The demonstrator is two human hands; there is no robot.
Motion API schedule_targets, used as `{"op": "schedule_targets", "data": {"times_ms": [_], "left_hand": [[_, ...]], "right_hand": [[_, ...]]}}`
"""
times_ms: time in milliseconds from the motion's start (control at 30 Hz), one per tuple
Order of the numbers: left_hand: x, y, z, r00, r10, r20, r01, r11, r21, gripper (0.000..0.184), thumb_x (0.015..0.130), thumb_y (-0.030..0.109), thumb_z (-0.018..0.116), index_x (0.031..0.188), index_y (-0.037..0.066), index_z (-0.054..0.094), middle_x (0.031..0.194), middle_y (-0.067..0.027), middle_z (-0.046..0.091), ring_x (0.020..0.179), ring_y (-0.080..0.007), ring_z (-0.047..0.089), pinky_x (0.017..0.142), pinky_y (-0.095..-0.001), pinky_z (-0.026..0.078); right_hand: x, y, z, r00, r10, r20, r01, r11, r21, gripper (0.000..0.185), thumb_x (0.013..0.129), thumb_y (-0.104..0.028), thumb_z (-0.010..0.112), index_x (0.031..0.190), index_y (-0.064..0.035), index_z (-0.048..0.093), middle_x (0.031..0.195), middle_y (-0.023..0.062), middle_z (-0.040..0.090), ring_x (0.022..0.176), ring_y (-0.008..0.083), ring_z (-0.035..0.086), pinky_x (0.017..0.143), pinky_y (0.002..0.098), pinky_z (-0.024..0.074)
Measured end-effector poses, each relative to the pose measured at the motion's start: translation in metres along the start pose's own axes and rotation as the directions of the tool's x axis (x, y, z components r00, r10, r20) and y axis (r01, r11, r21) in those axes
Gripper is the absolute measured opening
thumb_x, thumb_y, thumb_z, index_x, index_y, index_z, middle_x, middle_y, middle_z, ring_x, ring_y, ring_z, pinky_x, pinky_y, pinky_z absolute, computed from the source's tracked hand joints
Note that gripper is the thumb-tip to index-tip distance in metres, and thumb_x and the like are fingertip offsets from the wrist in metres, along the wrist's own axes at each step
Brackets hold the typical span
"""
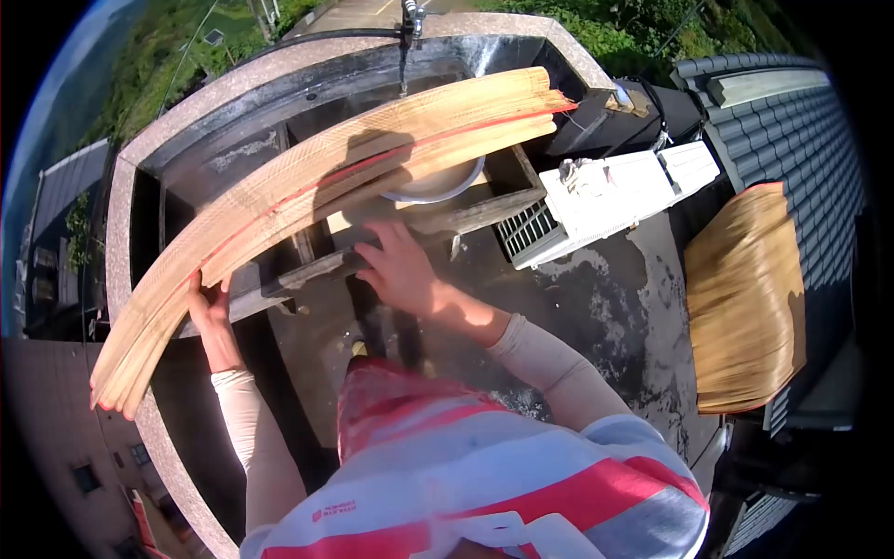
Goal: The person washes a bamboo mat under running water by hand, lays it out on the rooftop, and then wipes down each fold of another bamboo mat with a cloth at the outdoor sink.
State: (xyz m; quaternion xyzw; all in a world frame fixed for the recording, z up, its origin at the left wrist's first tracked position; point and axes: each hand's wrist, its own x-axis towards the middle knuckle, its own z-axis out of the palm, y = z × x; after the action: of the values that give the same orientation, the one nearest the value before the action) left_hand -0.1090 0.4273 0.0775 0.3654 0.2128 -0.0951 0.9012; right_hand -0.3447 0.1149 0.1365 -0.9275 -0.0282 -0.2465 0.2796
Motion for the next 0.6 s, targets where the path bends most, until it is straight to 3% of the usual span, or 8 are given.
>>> {"op": "schedule_targets", "data": {"times_ms": [100,133,167,233,333,433,500,600], "left_hand": [[0.054,-0.018,-0.014,0.981,-0.158,-0.115,0.173,0.976,0.135,0.047,0.088,0.027,0.064,0.126,0.004,0.049,0.127,-0.0155,0.053,0.118,-0.0367,0.049,0.097,-0.0568,0.04],[0.057,-0.019,-0.011,0.899,-0.422,-0.118,0.417,0.907,-0.061,0.075,0.08,0.039,0.072,0.136,0.003,0.037,0.134,-0.0184,0.045,0.116,-0.0363,0.049,0.097,-0.0563,0.039],[0.058,-0.028,-0.01,0.909,-0.31,-0.277,0.356,0.925,0.132,0.097,0.075,0.048,0.074,0.142,-0.001,0.024,0.137,-0.0214,0.039,0.117,-0.0345,0.048,0.099,-0.0546,0.036],[0.024,-0.052,0.011,0.99,-0.059,-0.13,0.129,0.768,0.627,0.104,0.075,0.053,0.073,0.143,-0.005,0.019,0.132,-0.0206,0.044,0.112,-0.0329,0.052,0.093,-0.0488,0.042],[0.022,-0.1,0.047,0.991,0.13,0.009,-0.049,0.31,0.949,0.085,0.078,0.046,0.073,0.138,-0.003,0.036,0.103,-0.0119,0.062,0.083,-0.0172,0.059,0.066,-0.0305,0.048],[0.025,-0.143,0.118,0.958,-0.126,0.257,-0.246,0.099,0.964,0.041,0.082,0.03,0.07,0.107,-0.002,0.064,0.092,-0.0132,0.065,0.082,-0.0169,0.061,0.066,-0.0311,0.048],[0.025,-0.177,0.186,0.767,-0.207,0.607,-0.63,-0.068,0.773,0.033,0.079,0.023,0.071,0.104,0.003,0.066,0.09,-0.0155,0.063,0.082,-0.0236,0.062,0.07,-0.0342,0.05],[0.065,-0.265,0.239,0.533,-0.189,0.825,-0.846,-0.086,0.527,0.042,0.075,0.025,0.071,0.113,0.011,0.063,0.111,-0.0168,0.056,0.1,-0.0353,0.055,0.084,-0.0436,0.046]], "right_hand": [[-0.006,0.051,0.031,0.968,0.132,0.212,-0.128,0.991,-0.033,0.034,0.073,-0.025,0.072,0.101,-0.0066,0.065,0.114,0.0146,0.052,0.108,0.0327,0.047,0.088,0.0423,0.0452],[-0.003,0.067,0.039,0.958,0.144,0.248,-0.133,0.989,-0.061,0.033,0.073,-0.026,0.072,0.1,-0.0079,0.065,0.113,0.0132,0.053,0.106,0.0324,0.048,0.087,0.042,0.0458],[-0.003,0.082,0.046,0.945,0.162,0.283,-0.141,0.986,-0.092,0.032,0.073,-0.028,0.072,0.099,-0.0092,0.066,0.112,0.0118,0.054,0.105,0.032,0.049,0.086,0.0418,0.0464],[-0.003,0.113,0.058,0.923,0.21,0.323,-0.174,0.975,-0.138,0.031,0.074,-0.03,0.071,0.098,-0.011,0.066,0.111,0.01,0.054,0.103,0.0316,0.05,0.084,0.0412,0.0471],[0.019,0.161,0.054,0.884,0.313,0.347,-0.265,0.947,-0.179,0.031,0.074,-0.03,0.071,0.099,-0.0121,0.067,0.114,0.01,0.055,0.102,0.0305,0.051,0.084,0.0399,0.0477],[0.061,0.222,0.039,0.977,0.21,0.017,-0.203,0.958,-0.202,0.032,0.073,-0.027,0.071,0.102,-0.013,0.067,0.12,0.0093,0.054,0.103,0.0294,0.051,0.085,0.0385,0.0474],[0.099,0.268,0.024,0.952,0.305,-0.032,-0.299,0.899,-0.319,0.034,0.073,-0.026,0.071,0.106,-0.0147,0.067,0.125,0.0075,0.053,0.104,0.028,0.051,0.087,0.0374,0.0468],[0.142,0.336,0.004,0.928,0.372,-0.008,-0.319,0.784,-0.532,0.045,0.074,-0.028,0.071,0.118,-0.0197,0.062,0.129,0.0064,0.05,0.11,0.0264,0.049,0.091,0.0382,0.0437]]}}
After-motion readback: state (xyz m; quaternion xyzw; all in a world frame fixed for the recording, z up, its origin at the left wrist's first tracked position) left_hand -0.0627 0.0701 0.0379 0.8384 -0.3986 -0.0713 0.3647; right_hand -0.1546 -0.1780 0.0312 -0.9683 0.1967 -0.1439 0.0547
